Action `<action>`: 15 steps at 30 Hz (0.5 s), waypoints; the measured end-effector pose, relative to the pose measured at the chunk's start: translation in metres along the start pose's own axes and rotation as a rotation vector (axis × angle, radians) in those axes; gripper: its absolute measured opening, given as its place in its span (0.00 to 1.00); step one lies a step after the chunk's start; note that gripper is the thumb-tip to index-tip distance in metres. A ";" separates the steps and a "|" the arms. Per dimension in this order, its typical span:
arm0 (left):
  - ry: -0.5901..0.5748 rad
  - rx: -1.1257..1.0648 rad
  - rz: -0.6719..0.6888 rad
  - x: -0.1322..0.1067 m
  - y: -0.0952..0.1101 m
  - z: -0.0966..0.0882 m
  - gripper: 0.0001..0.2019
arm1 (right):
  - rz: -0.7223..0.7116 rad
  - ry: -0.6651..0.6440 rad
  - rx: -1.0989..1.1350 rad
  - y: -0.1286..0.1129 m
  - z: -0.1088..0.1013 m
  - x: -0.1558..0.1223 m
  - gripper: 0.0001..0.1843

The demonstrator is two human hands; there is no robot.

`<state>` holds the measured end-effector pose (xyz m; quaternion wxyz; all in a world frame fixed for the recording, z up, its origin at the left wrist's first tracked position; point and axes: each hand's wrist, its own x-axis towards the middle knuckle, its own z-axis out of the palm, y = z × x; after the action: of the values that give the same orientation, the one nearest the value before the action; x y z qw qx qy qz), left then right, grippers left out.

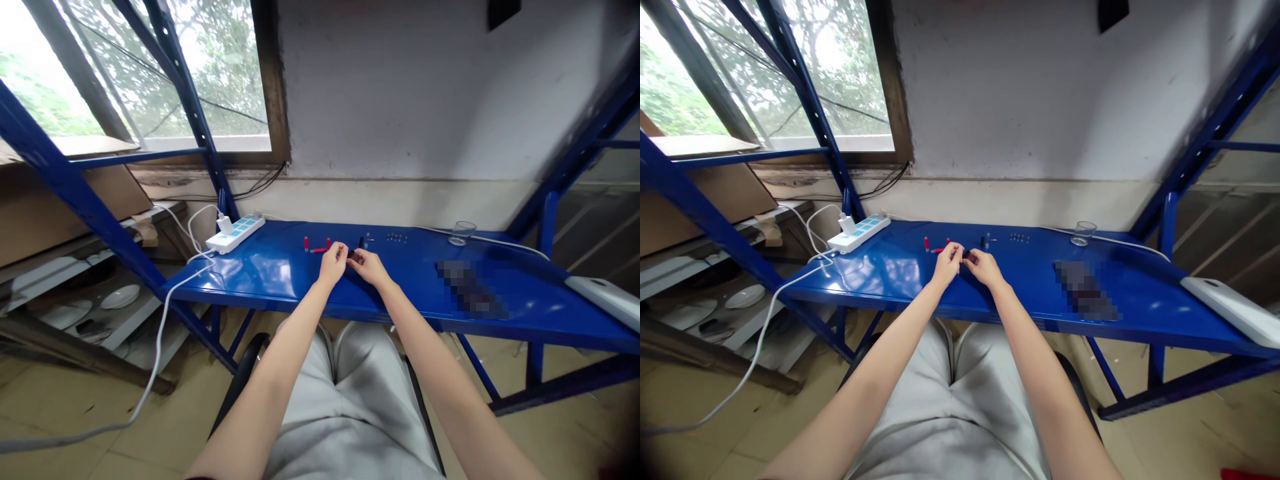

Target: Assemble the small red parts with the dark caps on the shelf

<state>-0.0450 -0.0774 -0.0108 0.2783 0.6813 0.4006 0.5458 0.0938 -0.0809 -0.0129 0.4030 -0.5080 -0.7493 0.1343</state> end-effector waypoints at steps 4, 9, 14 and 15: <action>0.094 0.071 -0.019 0.000 0.002 -0.002 0.09 | 0.146 0.063 -0.181 0.004 -0.006 0.001 0.08; 0.095 0.096 -0.009 0.000 0.001 -0.002 0.09 | 0.404 0.104 -0.300 0.016 -0.018 0.006 0.08; 0.071 0.112 0.001 -0.001 -0.001 -0.001 0.08 | 0.484 0.067 -0.309 0.029 -0.021 0.020 0.09; 0.068 0.114 -0.001 -0.001 0.000 -0.001 0.07 | 0.481 0.049 -0.309 0.030 -0.020 0.023 0.09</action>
<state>-0.0466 -0.0781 -0.0112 0.2258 0.6769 0.4406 0.5447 0.1245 -0.0514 -0.0078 0.2954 -0.7296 -0.6089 0.0980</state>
